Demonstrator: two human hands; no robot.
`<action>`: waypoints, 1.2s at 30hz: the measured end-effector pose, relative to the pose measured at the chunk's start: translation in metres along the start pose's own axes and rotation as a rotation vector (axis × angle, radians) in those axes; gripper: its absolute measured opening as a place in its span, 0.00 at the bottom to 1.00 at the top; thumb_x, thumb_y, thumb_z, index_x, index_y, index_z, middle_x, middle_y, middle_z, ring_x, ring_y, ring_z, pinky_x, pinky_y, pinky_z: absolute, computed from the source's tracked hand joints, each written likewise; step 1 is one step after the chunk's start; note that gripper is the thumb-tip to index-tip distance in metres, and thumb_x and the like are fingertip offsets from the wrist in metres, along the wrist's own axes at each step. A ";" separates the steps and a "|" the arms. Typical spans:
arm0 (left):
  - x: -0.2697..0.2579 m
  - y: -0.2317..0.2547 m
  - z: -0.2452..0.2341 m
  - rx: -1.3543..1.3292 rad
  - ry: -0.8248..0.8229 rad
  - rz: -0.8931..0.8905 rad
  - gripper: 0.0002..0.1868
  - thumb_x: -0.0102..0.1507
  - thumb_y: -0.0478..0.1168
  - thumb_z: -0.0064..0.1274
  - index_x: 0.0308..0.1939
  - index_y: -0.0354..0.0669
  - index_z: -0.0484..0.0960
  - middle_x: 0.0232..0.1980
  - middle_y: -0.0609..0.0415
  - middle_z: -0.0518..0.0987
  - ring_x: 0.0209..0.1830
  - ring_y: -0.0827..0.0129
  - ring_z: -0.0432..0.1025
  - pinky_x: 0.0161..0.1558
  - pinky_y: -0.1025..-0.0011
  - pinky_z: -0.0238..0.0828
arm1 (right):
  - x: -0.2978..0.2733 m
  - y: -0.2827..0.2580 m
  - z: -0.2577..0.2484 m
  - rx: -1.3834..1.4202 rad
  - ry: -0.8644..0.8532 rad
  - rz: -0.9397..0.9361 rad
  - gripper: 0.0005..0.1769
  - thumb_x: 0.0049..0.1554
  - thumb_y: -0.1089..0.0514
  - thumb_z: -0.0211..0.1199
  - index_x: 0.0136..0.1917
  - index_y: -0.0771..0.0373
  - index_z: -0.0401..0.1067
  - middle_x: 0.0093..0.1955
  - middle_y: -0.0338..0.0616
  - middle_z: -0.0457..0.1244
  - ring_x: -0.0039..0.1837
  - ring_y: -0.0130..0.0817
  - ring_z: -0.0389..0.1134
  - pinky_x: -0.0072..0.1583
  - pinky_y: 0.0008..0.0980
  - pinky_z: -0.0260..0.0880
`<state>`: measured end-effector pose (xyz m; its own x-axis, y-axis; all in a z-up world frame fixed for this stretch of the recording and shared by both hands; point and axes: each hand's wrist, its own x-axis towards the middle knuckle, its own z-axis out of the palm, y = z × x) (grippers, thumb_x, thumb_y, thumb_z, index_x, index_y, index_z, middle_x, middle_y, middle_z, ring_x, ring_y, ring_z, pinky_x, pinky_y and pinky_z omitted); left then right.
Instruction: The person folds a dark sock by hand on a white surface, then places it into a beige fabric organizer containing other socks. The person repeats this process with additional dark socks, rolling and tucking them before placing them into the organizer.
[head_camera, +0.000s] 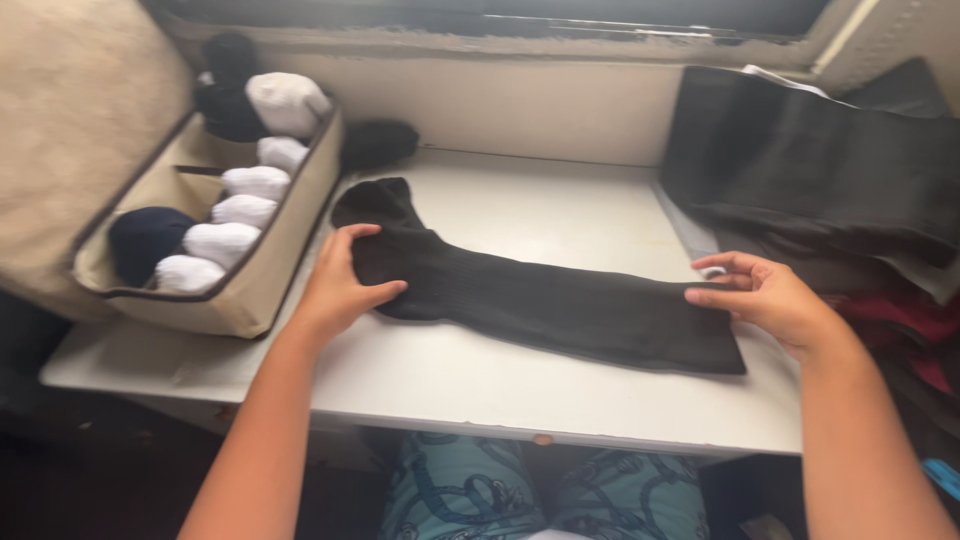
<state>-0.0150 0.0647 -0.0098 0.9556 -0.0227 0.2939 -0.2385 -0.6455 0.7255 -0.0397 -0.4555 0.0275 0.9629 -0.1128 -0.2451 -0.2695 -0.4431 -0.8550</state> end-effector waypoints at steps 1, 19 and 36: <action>0.000 0.001 0.002 -0.001 0.015 0.020 0.43 0.47 0.43 0.74 0.64 0.47 0.71 0.66 0.47 0.71 0.69 0.55 0.65 0.67 0.60 0.61 | -0.003 0.004 0.000 -0.002 0.081 -0.049 0.24 0.48 0.55 0.75 0.59 0.57 0.78 0.48 0.38 0.70 0.48 0.29 0.66 0.47 0.30 0.65; -0.019 0.027 0.016 0.203 0.142 -0.118 0.38 0.50 0.49 0.71 0.64 0.55 0.74 0.58 0.54 0.75 0.55 0.57 0.74 0.54 0.59 0.72 | -0.023 0.026 0.033 0.223 0.337 -0.303 0.22 0.53 0.59 0.72 0.58 0.70 0.76 0.52 0.45 0.72 0.52 0.24 0.71 0.57 0.24 0.69; -0.012 0.028 0.001 -0.101 -0.014 -0.293 0.46 0.41 0.46 0.75 0.65 0.57 0.77 0.52 0.56 0.76 0.41 0.71 0.72 0.42 0.71 0.77 | -0.044 0.040 0.037 -0.231 0.495 -0.145 0.37 0.45 0.51 0.83 0.66 0.61 0.78 0.32 0.43 0.60 0.36 0.25 0.55 0.40 0.30 0.58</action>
<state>-0.0327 0.0461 0.0063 0.9883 0.1425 0.0552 0.0322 -0.5472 0.8364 -0.0933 -0.4353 -0.0123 0.8956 -0.4158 0.1584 -0.1784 -0.6618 -0.7281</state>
